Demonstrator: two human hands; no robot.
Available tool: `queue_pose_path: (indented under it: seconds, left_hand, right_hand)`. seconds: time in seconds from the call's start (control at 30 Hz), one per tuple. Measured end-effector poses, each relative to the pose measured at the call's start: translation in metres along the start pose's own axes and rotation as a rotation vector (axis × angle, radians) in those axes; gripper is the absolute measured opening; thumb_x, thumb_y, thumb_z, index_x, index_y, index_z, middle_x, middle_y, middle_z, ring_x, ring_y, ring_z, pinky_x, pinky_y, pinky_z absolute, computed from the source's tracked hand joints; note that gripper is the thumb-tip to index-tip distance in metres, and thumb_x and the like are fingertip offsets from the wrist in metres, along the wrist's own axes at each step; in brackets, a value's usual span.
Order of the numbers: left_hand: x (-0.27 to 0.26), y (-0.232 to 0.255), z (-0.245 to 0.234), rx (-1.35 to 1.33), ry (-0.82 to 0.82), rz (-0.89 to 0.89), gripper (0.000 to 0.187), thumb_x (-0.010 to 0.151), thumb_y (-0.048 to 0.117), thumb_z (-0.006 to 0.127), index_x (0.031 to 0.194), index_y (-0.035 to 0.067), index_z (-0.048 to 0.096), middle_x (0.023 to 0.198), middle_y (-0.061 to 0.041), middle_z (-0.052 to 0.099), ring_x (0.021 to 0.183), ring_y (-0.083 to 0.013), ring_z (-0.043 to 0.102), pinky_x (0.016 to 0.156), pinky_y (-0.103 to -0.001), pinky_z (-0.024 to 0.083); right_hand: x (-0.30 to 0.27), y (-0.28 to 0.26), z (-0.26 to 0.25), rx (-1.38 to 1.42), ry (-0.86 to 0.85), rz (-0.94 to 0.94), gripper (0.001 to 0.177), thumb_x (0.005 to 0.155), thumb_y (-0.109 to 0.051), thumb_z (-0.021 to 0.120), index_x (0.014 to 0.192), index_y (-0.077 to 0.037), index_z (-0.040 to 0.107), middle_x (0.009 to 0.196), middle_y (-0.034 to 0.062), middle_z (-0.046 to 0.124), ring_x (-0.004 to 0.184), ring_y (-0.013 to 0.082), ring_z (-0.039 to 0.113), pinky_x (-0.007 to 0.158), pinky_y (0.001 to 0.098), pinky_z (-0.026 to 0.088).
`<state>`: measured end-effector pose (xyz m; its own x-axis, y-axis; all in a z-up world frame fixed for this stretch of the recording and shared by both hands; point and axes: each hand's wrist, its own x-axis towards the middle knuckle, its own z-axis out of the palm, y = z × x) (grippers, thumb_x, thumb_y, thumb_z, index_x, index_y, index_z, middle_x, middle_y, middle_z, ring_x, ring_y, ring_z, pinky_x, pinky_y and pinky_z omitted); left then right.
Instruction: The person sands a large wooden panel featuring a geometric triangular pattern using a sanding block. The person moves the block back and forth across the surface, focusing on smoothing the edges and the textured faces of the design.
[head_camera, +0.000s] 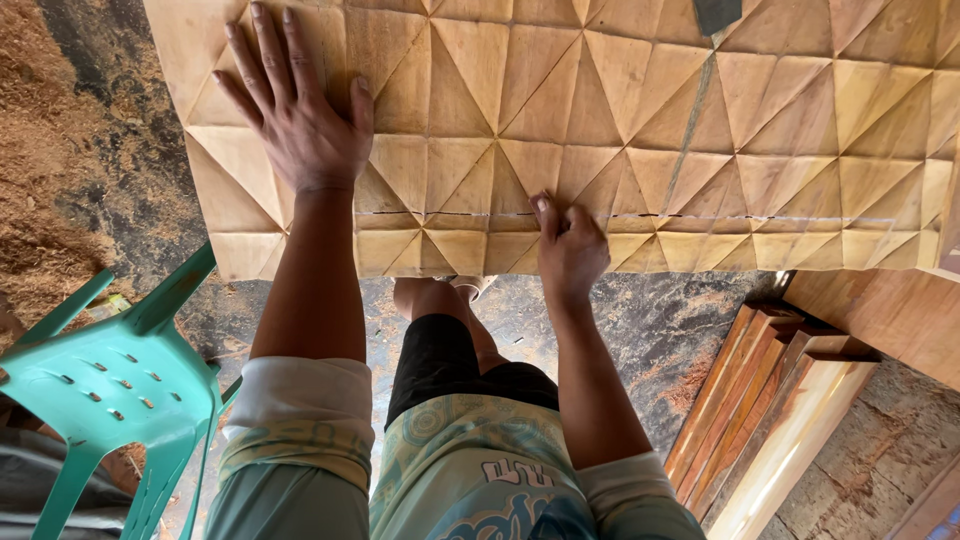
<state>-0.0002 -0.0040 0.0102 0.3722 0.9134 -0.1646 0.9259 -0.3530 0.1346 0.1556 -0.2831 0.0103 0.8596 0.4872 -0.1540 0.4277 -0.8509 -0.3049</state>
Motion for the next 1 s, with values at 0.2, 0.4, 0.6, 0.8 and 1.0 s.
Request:
queue_pose_path:
  seconds: [0.2, 0.4, 0.6, 0.8, 1.0]
  left_hand:
    - [-0.001, -0.002, -0.003, 0.013, -0.039, -0.016, 0.08, 0.108, 0.066, 0.028, 0.169, 0.015, 0.022, 0.175, -0.01, 0.021, 0.161, -0.0368, 0.014, 0.13, -0.063, 0.007]
    - [0.004, 0.002, -0.004, -0.003, -0.02, -0.001, 0.079, 0.109, 0.066, 0.03, 0.169, 0.016, 0.021, 0.176, -0.01, 0.021, 0.162, -0.0368, 0.014, 0.13, -0.063, 0.007]
    - [0.0, 0.001, 0.0, -0.024, -0.003, 0.002, 0.08, 0.108, 0.066, 0.029, 0.169, 0.015, 0.024, 0.175, -0.01, 0.021, 0.162, -0.0377, 0.015, 0.13, -0.064, 0.007]
    - [0.003, -0.001, 0.002, -0.045, 0.029, 0.005, 0.081, 0.107, 0.068, 0.028, 0.168, 0.014, 0.026, 0.174, -0.012, 0.023, 0.161, -0.0385, 0.016, 0.129, -0.064, 0.007]
    - [0.005, -0.004, 0.003, -0.043, 0.029, 0.004, 0.084, 0.106, 0.069, 0.027, 0.168, 0.014, 0.026, 0.174, -0.012, 0.023, 0.161, -0.038, 0.015, 0.129, -0.064, 0.007]
  right_hand:
    - [0.019, -0.005, 0.022, -0.041, 0.226, -0.251, 0.032, 0.1, -0.032, 0.071, 0.076, -0.013, 0.067, 0.082, 0.0047, 0.076, 0.078, 0.0238, 0.068, 0.075, 0.0416, 0.049]
    - [0.015, -0.002, 0.016, -0.044, 0.218, -0.234, 0.035, 0.096, -0.034, 0.074, 0.07, -0.012, 0.067, 0.076, 0.0054, 0.073, 0.079, 0.0266, 0.067, 0.074, 0.046, 0.045]
    - [0.025, -0.007, 0.023, -0.074, 0.312, -0.289, 0.03, 0.099, -0.034, 0.074, 0.076, -0.015, 0.071, 0.077, 0.0047, 0.07, 0.083, 0.0251, 0.066, 0.079, 0.0443, 0.047]
    - [0.022, -0.01, 0.02, 0.017, 0.294, -0.293, 0.029, 0.099, -0.033, 0.071, 0.074, -0.017, 0.07, 0.079, 0.003, 0.072, 0.078, 0.0233, 0.065, 0.072, 0.0421, 0.042]
    - [0.02, -0.016, 0.029, -0.064, 0.305, -0.17, 0.038, 0.099, -0.032, 0.074, 0.067, -0.014, 0.063, 0.07, 0.0049, 0.067, 0.079, 0.0259, 0.063, 0.076, 0.0431, 0.042]
